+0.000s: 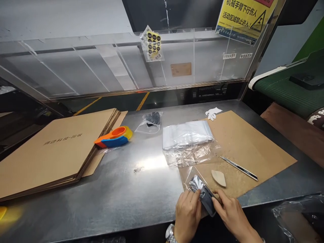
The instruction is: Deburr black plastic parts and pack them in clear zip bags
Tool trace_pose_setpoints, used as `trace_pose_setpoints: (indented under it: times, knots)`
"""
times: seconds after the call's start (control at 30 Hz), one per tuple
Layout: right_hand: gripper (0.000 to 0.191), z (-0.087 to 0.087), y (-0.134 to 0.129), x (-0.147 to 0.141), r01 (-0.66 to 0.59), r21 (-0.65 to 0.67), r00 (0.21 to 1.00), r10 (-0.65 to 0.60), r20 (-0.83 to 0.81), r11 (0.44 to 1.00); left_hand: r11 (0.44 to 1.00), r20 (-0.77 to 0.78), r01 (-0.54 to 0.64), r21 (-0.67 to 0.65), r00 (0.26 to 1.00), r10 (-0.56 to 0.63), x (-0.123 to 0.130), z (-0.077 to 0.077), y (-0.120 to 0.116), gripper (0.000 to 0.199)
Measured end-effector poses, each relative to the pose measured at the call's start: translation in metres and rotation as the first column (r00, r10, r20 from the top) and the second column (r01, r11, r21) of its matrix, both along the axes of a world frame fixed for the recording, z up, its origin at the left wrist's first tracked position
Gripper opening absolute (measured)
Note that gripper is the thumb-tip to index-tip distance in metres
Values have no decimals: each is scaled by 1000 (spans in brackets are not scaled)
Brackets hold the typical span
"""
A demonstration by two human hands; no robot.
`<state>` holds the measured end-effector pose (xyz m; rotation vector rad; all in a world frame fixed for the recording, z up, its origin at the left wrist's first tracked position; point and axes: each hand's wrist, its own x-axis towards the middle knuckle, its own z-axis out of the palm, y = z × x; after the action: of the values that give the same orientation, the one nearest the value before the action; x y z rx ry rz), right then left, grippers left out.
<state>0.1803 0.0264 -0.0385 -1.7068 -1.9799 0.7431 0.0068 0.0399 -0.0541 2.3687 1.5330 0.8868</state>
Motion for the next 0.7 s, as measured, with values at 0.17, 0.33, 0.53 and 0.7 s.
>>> trace_pose_setpoints:
  times: [0.17,0.33,0.53,0.7]
  knots:
    - [33,-1,6,-11,55,-49,998,-54,11,997,993,10,39,112,999,-40,-3,12,-9,27]
    - [31,15,14,-25,-61,37,985,54,165,997,969,47,106,223,992,-120,-1,28,-15,27]
    - [32,65,41,-32,-336,-34,934,338,115,941,972,410,-3,-235,906,102,-35,66,-7,19]
    - [28,101,56,-63,-503,-27,861,499,-94,864,884,874,-102,-455,140,466,-53,68,-16,25]
